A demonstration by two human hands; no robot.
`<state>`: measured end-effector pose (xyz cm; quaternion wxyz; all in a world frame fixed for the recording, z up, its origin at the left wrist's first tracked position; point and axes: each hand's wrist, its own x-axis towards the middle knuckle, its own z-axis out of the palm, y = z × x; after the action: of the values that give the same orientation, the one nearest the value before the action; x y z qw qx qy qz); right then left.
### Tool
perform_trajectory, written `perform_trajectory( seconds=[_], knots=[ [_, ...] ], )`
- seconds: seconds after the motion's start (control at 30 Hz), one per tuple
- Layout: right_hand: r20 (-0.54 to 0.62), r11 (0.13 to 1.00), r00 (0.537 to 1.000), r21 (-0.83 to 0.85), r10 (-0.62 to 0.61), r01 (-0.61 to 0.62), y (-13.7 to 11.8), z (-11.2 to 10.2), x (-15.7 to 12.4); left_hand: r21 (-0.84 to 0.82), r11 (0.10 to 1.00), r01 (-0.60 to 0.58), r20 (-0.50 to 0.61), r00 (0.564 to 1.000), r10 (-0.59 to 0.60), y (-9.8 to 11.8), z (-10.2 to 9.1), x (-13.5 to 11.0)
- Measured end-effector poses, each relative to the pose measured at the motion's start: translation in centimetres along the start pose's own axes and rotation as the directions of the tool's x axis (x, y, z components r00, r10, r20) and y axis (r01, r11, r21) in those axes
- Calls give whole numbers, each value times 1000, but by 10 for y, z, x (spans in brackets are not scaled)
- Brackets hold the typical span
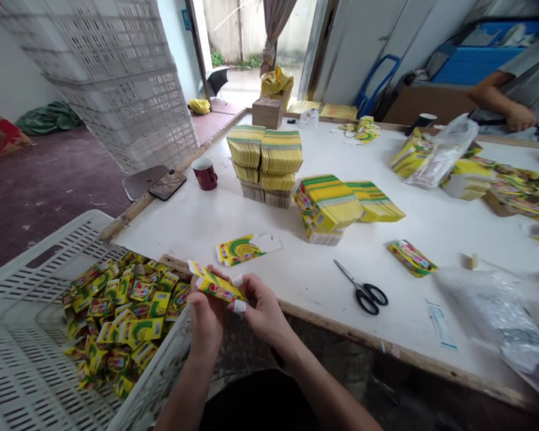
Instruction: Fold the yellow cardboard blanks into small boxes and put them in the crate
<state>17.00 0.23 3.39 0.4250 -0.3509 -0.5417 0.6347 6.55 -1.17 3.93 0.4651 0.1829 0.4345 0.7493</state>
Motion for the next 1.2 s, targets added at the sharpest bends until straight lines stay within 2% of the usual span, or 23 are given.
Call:
perform_trajectory(
  seconds=[0.1,0.17,0.2,0.3,0.37,0.43,0.5,0.57,0.6,0.63,0.67,0.73,0.8,0.87,0.9,0.97,1.03,1.13,1.2],
  knots=[
    [-76,994,995,-97,-59,52,-1,-12,3,59,997,-46,-67,996,50,-5,-5,1],
    [-120,978,986,-185,-119,95,-4,-21,4,109,993,-52,-130,989,66,-4,-7,2],
    [-137,964,976,-232,-167,132,-5,-26,5,138,990,-41,-125,990,59,0,-7,3],
    [-108,858,927,-430,-359,282,-13,-43,6,267,963,-42,18,999,38,21,-11,8],
    [3,705,890,-610,-457,364,-22,-53,5,379,919,-108,223,975,22,39,-17,14],
    [177,515,863,-739,-472,433,-32,-59,2,568,800,-196,364,931,-31,53,-24,20],
    [361,365,825,-767,-436,528,-41,-58,-1,769,565,-299,448,883,-142,58,-28,24],
    [498,282,765,-728,-409,625,-45,-54,-4,870,337,-360,460,838,-294,53,-25,22],
    [534,259,737,-707,-414,658,-46,-52,-5,889,269,-370,450,816,-363,48,-22,19],
    [542,249,721,-697,-432,673,-45,-49,-7,898,241,-368,437,802,-407,42,-19,16],
    [517,255,717,-698,-467,669,-43,-47,-8,905,238,-354,424,803,-418,36,-15,12],
    [374,321,725,-713,-578,624,-35,-40,-13,913,260,-315,390,860,-330,27,-8,5],
    [161,439,713,-690,-682,575,-24,-30,-21,916,288,-279,339,922,-187,22,-4,0],
    [11,573,724,-602,-690,556,-13,-17,-31,921,308,-236,279,955,-100,20,-4,-2],
    [-19,636,749,-542,-662,549,-9,-10,-36,926,312,-213,248,966,-74,21,-5,-1],
    [-6,737,811,-422,-585,528,-2,2,-43,935,303,-185,201,979,-22,22,-10,1],
    [-7,810,856,-329,-517,486,0,7,-45,935,288,-205,206,978,26,23,-15,4],
    [-179,922,915,-217,-360,321,-7,-2,-35,925,223,-308,297,951,82,23,-21,4],
    [-253,973,944,-145,-211,179,-16,-17,-24,898,154,-411,404,912,78,21,-23,1]
  ],
)
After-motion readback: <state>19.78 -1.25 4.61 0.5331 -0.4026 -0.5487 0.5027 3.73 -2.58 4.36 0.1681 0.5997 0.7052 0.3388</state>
